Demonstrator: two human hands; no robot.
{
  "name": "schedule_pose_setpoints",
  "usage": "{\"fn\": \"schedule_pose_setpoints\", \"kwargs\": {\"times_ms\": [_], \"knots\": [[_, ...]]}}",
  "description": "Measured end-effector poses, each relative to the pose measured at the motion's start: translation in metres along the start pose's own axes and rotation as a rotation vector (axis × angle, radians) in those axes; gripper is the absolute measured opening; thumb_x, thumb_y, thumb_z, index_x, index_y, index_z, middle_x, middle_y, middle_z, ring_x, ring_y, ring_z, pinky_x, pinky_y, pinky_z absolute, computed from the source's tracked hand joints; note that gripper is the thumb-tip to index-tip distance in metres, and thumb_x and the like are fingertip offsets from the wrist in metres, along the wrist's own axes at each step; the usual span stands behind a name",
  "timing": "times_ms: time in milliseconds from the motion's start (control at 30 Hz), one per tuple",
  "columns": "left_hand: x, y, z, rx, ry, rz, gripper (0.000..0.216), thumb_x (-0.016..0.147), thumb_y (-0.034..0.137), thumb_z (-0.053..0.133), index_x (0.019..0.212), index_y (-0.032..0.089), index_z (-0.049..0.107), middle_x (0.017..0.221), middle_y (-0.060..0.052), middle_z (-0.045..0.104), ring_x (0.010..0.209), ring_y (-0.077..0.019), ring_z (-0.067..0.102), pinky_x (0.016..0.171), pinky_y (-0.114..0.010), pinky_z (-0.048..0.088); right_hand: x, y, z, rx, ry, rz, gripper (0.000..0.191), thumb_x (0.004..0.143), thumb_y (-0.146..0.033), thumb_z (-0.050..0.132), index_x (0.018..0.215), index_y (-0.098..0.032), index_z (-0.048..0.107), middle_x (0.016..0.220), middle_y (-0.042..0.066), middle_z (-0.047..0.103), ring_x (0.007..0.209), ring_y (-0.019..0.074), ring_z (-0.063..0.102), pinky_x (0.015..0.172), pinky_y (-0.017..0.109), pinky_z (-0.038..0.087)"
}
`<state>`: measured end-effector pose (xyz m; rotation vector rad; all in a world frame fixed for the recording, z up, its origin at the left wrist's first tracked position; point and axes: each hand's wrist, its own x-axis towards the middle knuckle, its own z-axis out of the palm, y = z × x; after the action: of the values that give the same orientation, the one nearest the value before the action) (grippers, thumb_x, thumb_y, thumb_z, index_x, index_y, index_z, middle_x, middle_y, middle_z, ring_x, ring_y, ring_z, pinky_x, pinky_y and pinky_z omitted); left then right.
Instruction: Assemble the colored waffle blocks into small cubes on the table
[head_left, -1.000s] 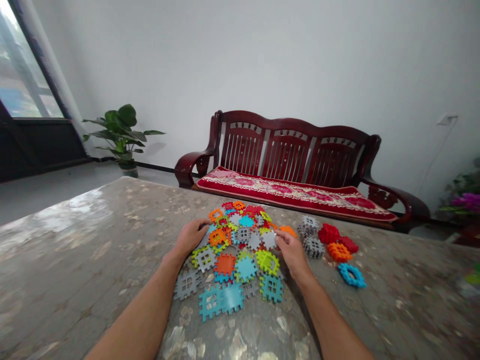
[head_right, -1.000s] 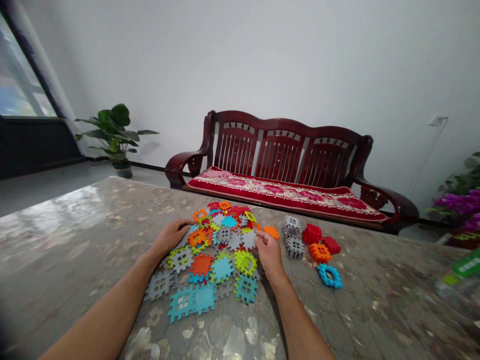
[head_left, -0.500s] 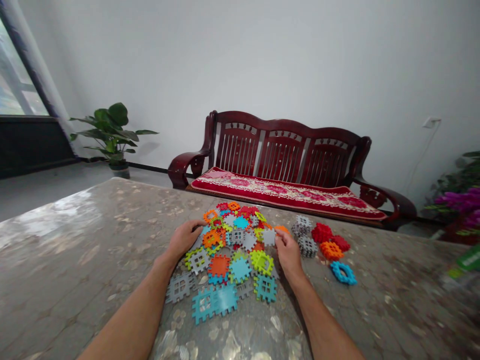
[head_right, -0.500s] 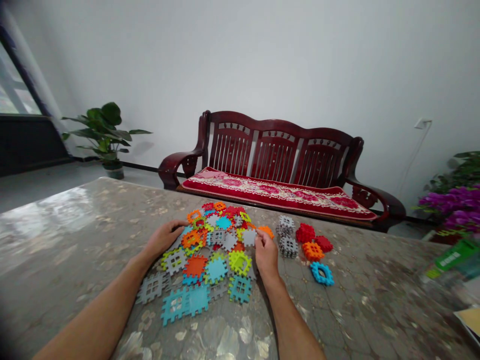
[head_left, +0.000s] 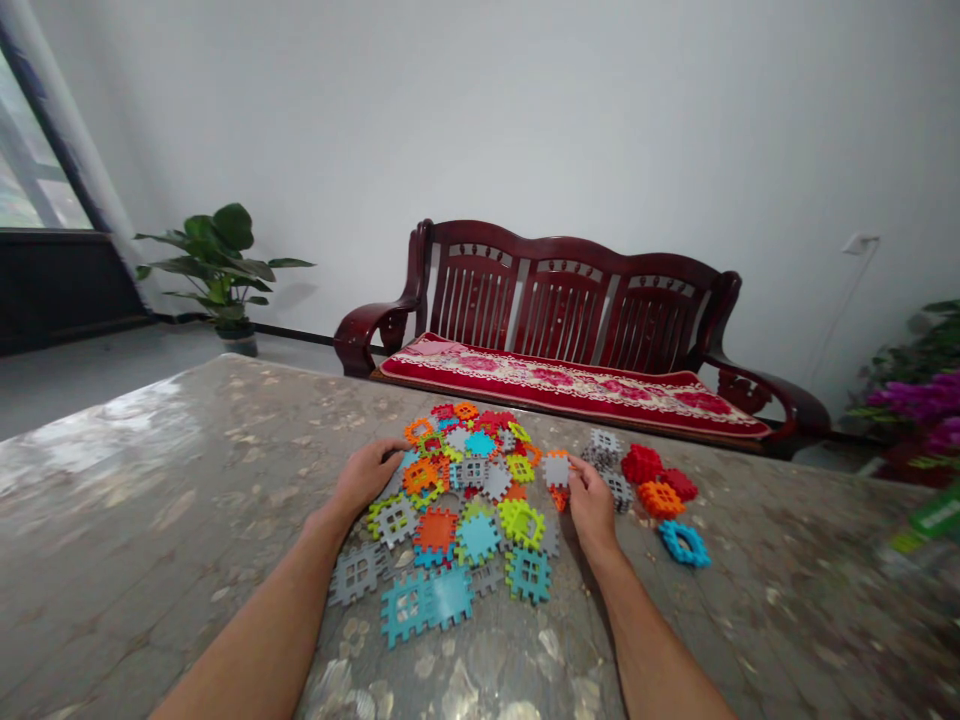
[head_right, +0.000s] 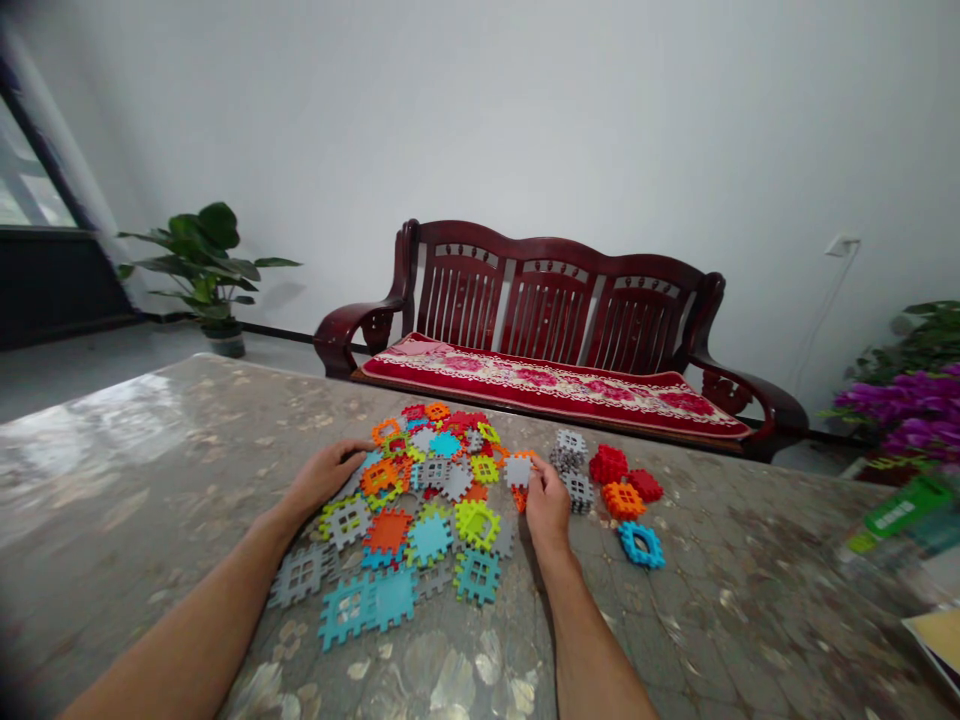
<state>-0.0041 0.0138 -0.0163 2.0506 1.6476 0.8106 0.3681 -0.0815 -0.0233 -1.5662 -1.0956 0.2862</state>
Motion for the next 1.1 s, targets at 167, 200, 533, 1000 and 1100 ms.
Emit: {"fn": "schedule_pose_setpoints", "kwargs": {"times_ms": [167, 200, 533, 1000, 1100], "knots": [[-0.001, 0.002, 0.000, -0.009, 0.005, -0.012, 0.036, 0.085, 0.034, 0.047, 0.108, 0.027, 0.074, 0.112, -0.001, 0.075, 0.104, -0.0227, 0.068, 0.094, -0.033, 0.050, -0.002, 0.002, 0.001, -0.025, 0.018, -0.056, 0.044, 0.078, -0.038, 0.045, 0.105, -0.019, 0.073, 0.107, 0.009, 0.076, 0.101, 0.0249, 0.068, 0.094, 0.041, 0.050], [-0.001, 0.002, 0.000, -0.015, 0.008, -0.012, 0.036, 0.085, 0.034, 0.047, 0.108, 0.027, 0.074, 0.112, -0.001, 0.076, 0.104, -0.0228, 0.068, 0.094, -0.033, 0.050, -0.003, 0.000, 0.002, -0.017, 0.018, -0.062, 0.043, 0.078, -0.038, 0.045, 0.104, -0.019, 0.074, 0.106, 0.009, 0.076, 0.102, 0.0250, 0.068, 0.094, 0.041, 0.051], [0.001, 0.000, 0.000, -0.020, 0.014, -0.001, 0.034, 0.085, 0.031, 0.049, 0.107, 0.027, 0.075, 0.113, -0.001, 0.075, 0.105, -0.0223, 0.067, 0.097, -0.032, 0.049, -0.020, -0.027, 0.010, -0.022, -0.188, -0.100, 0.041, 0.082, -0.035, 0.047, 0.108, -0.019, 0.073, 0.106, 0.009, 0.075, 0.094, 0.0248, 0.070, 0.091, 0.042, 0.054], [-0.002, 0.006, 0.000, -0.002, 0.017, -0.028, 0.034, 0.087, 0.030, 0.049, 0.109, 0.026, 0.074, 0.112, -0.001, 0.075, 0.105, -0.0210, 0.067, 0.097, -0.031, 0.049, -0.037, -0.066, 0.020, -0.274, -0.285, -0.358, 0.034, 0.084, -0.021, 0.051, 0.111, -0.021, 0.070, 0.112, 0.007, 0.071, 0.108, 0.0229, 0.063, 0.098, 0.039, 0.047], [-0.002, 0.006, 0.000, -0.018, 0.024, -0.034, 0.033, 0.085, 0.031, 0.051, 0.108, 0.028, 0.075, 0.111, 0.000, 0.076, 0.103, -0.0209, 0.068, 0.095, -0.030, 0.050, -0.042, -0.083, 0.032, -0.310, -0.387, -0.432, 0.041, 0.082, -0.018, 0.056, 0.121, -0.023, 0.066, 0.125, 0.006, 0.067, 0.119, 0.0234, 0.057, 0.106, 0.039, 0.040]]}}
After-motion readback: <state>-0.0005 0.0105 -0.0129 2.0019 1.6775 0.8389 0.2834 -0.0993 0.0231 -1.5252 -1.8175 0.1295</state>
